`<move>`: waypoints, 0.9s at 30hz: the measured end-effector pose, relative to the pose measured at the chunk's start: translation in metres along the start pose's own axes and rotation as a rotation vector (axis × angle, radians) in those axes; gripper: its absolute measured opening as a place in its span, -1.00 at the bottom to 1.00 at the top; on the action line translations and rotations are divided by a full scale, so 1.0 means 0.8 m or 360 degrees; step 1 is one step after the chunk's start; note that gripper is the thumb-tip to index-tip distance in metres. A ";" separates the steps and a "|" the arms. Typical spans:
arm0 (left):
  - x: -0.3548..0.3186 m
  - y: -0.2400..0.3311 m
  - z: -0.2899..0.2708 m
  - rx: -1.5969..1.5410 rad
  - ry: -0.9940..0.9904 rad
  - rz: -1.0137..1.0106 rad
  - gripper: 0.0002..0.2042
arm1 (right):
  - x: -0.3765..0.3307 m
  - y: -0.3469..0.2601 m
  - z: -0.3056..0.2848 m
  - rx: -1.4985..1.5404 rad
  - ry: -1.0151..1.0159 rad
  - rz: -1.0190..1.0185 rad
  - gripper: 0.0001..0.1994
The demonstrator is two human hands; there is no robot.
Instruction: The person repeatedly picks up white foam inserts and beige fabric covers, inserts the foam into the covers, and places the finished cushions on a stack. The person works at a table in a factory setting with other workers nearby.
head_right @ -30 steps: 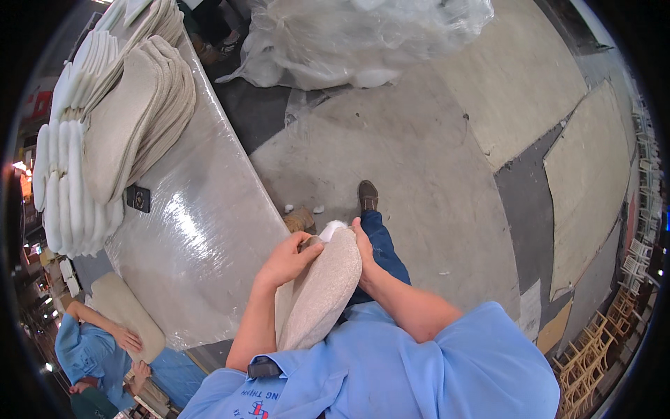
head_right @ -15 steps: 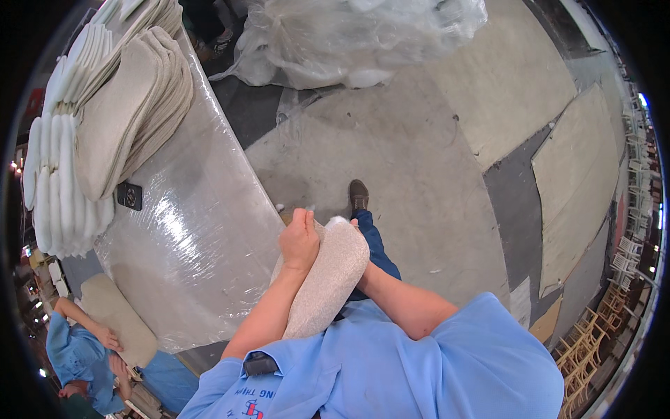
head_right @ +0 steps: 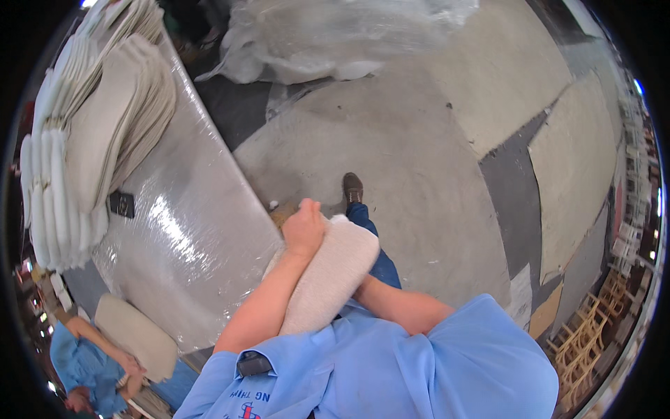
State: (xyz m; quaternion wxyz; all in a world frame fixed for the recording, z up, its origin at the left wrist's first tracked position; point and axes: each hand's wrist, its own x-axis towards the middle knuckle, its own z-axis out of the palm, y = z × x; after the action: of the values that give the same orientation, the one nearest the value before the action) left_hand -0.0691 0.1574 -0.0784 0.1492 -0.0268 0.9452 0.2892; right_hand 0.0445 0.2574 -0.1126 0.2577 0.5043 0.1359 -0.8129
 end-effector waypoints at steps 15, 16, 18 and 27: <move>-0.085 -0.061 -0.141 -0.0105 -0.0548 -0.0346 -0.53 | -0.016 0.017 0.049 -0.0526 -0.0395 -0.0481 -0.52; -0.096 -0.087 -0.134 -0.0139 -0.0368 -0.0355 -0.56 | -0.016 0.018 0.063 -0.0212 -0.0382 -0.0339 -0.52; -0.111 -0.118 -0.121 -0.0188 -0.0017 -0.0337 -0.62 | -0.035 0.014 0.106 0.0058 -0.0200 -0.0174 -0.51; -0.088 -0.113 -0.077 -0.0081 0.0422 -0.0413 -0.73 | 0.033 0.006 0.045 -0.0528 -0.0389 -0.0043 -0.53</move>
State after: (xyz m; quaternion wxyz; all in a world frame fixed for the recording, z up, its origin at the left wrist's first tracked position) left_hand -0.0059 0.0453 -0.0577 0.0588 -0.1903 0.9375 0.2853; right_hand 0.0106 0.2286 -0.1194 0.3410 0.3508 0.2424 -0.8378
